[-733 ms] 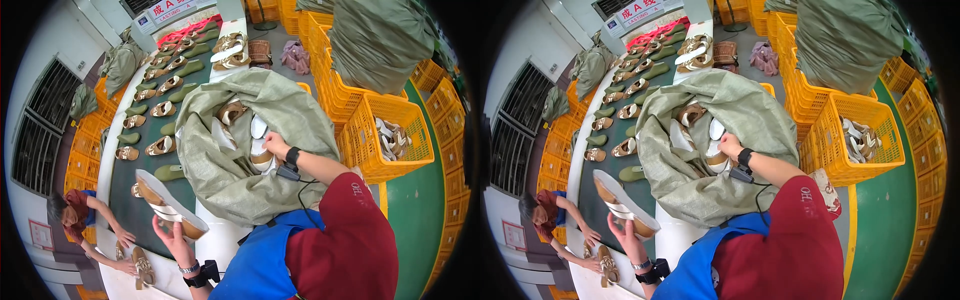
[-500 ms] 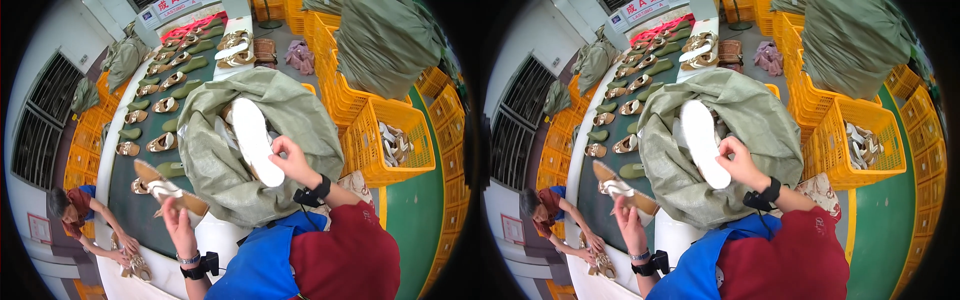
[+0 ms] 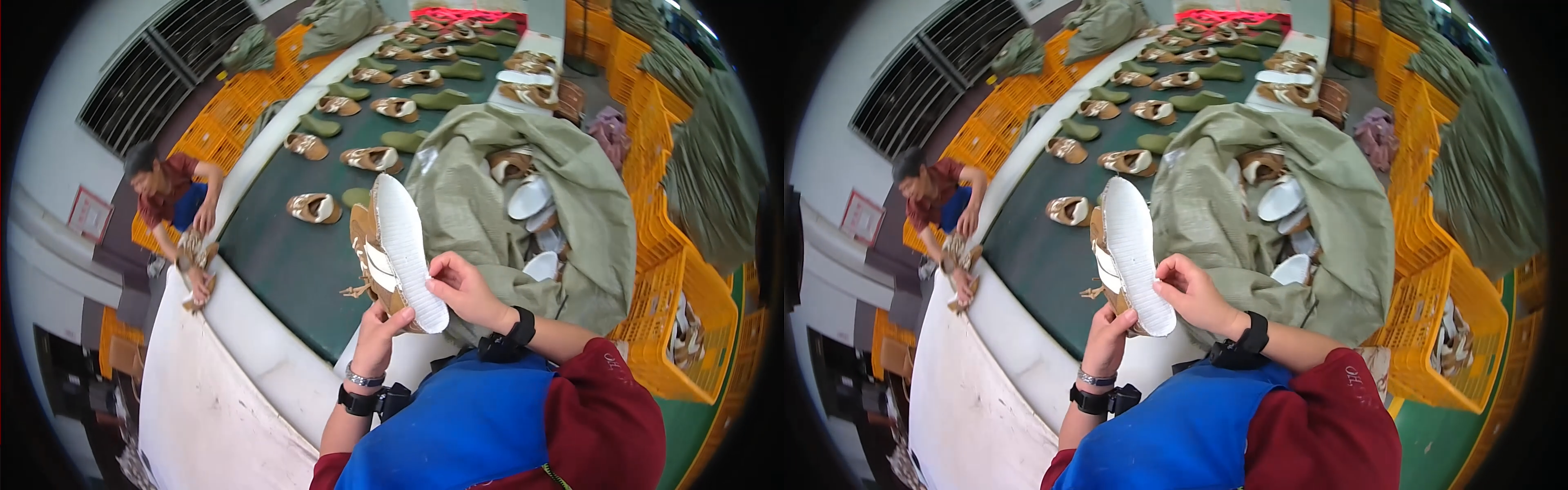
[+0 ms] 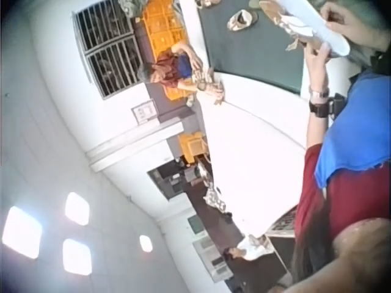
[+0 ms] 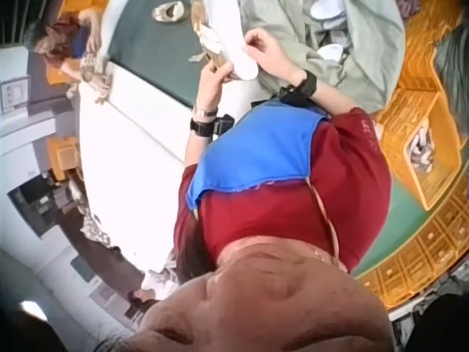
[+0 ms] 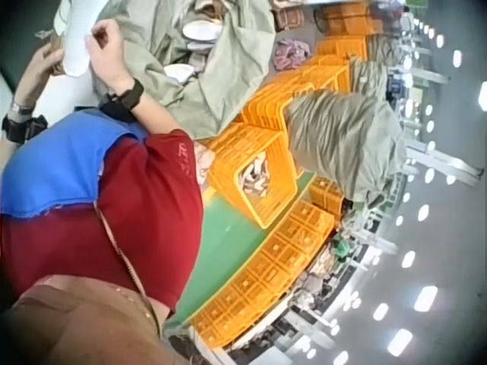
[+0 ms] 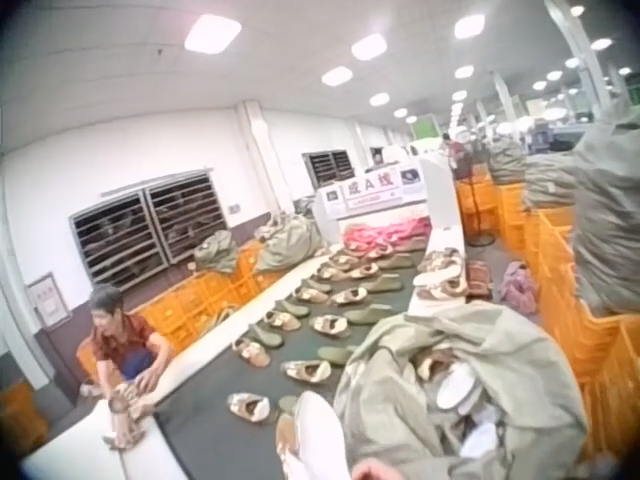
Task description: Sort manufactured shoes and matching shoe lasts from a large bag onto a conveyor assembly line workspace.
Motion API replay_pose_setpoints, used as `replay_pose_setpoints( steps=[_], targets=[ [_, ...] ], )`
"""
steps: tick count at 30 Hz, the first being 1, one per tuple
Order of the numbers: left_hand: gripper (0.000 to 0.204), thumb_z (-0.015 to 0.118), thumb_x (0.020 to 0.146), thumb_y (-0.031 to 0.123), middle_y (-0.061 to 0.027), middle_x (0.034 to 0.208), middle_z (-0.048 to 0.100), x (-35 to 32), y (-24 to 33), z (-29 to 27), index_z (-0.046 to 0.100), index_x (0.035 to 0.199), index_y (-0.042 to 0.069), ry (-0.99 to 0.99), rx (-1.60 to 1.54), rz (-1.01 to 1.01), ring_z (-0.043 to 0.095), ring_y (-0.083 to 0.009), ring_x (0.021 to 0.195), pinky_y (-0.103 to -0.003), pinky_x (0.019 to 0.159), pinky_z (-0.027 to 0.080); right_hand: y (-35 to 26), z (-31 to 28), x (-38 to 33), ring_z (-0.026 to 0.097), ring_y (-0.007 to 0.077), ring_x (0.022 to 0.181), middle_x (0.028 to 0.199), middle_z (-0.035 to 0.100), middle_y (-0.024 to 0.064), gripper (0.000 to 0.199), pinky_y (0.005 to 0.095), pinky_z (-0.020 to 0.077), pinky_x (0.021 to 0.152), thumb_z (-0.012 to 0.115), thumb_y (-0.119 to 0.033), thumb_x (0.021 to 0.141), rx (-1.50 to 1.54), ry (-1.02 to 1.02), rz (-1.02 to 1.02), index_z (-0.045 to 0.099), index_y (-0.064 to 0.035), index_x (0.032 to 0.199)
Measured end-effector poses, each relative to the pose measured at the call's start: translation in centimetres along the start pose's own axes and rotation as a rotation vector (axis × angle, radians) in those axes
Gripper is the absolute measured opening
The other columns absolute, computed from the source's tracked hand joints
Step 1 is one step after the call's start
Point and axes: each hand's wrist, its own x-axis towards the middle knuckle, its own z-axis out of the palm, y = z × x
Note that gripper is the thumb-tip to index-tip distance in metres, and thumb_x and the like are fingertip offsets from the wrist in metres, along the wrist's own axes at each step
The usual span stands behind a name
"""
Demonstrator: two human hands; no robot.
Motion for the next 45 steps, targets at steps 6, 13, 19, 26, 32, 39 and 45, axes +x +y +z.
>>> replay_pose_setpoints(
  steps=[6,13,19,26,32,39,45],
  targets=[
    [0.046,0.078,0.057,0.032,-0.0139,0.088,0.051,-3.0,0.4,-15.0,0.060,0.084,0.000,0.398,1.118,0.215,0.051,-0.0290,0.082,-0.036,0.074,0.044,0.3,-2.9,1.1,0.056,0.0136,0.082,0.094,0.055,0.0061,0.024,0.0252,0.0458,0.073,0.057,-0.002,0.078,-0.615,0.009,-0.124,0.053,-0.0024,0.102],
    [0.050,0.078,0.051,0.035,-0.0163,0.105,0.049,-5.4,-0.9,-33.4,0.060,0.088,0.005,0.754,1.850,-0.250,0.044,-0.0317,0.106,-0.047,0.101,0.021,-3.9,-16.4,-1.2,0.051,0.0088,0.069,0.082,0.053,0.0006,0.013,0.0210,0.0430,0.061,0.050,-0.011,0.086,-0.815,0.695,-0.118,0.054,-0.0038,0.096],
    [0.057,0.063,0.069,0.019,-0.0138,0.136,0.028,-4.4,-2.7,-43.9,0.041,0.121,0.016,1.073,1.738,-0.677,0.018,-0.0338,0.130,-0.053,0.102,0.017,2.2,-33.0,-8.3,0.049,0.0258,0.103,0.106,0.052,0.0153,0.027,0.0366,0.0414,0.086,0.051,-0.009,0.083,-1.185,0.660,0.355,0.050,-0.0061,0.110],
    [0.063,0.070,0.066,0.028,-0.0140,0.135,0.032,0.3,-4.4,-38.2,0.045,0.123,0.018,0.866,1.762,-0.355,0.018,-0.0352,0.130,-0.055,0.102,0.018,3.3,-23.6,-5.1,0.044,0.0288,0.108,0.112,0.047,0.0169,0.033,0.0393,0.0392,0.089,0.053,-0.012,0.080,-1.307,0.468,0.350,0.049,-0.0081,0.113],
    [0.053,0.067,0.065,0.006,-0.0189,0.124,0.043,5.7,1.1,-10.4,0.048,0.115,0.003,0.246,1.468,0.835,0.036,-0.0413,0.118,-0.048,0.096,0.031,7.3,-23.3,-0.3,0.040,0.0313,0.113,0.117,0.044,0.0182,0.039,0.0416,0.0373,0.091,0.056,-0.015,0.078,-1.409,0.610,0.464,0.047,-0.0099,0.115],
    [0.049,0.065,0.070,0.037,-0.0148,0.108,0.052,10.7,-6.5,10.2,0.054,0.110,0.012,-0.670,1.436,0.961,0.042,-0.0324,0.111,-0.051,0.098,0.025,5.7,-25.0,-7.5,0.035,0.0342,0.118,0.123,0.039,0.0198,0.045,0.0443,0.0350,0.094,0.059,-0.019,0.075,-1.464,0.397,0.462,0.046,-0.0119,0.117],
    [0.023,0.059,0.074,0.032,-0.0083,0.068,0.057,5.2,-13.1,-6.7,0.055,0.092,0.018,-0.742,1.830,0.581,0.057,-0.0257,0.070,-0.047,0.082,0.036,3.1,-27.0,-13.8,0.041,0.0376,0.107,0.112,0.043,0.0229,0.058,0.0384,0.0347,0.093,0.067,-0.028,0.056,-1.075,0.747,0.540,0.050,-0.0130,0.109]
  ],
)
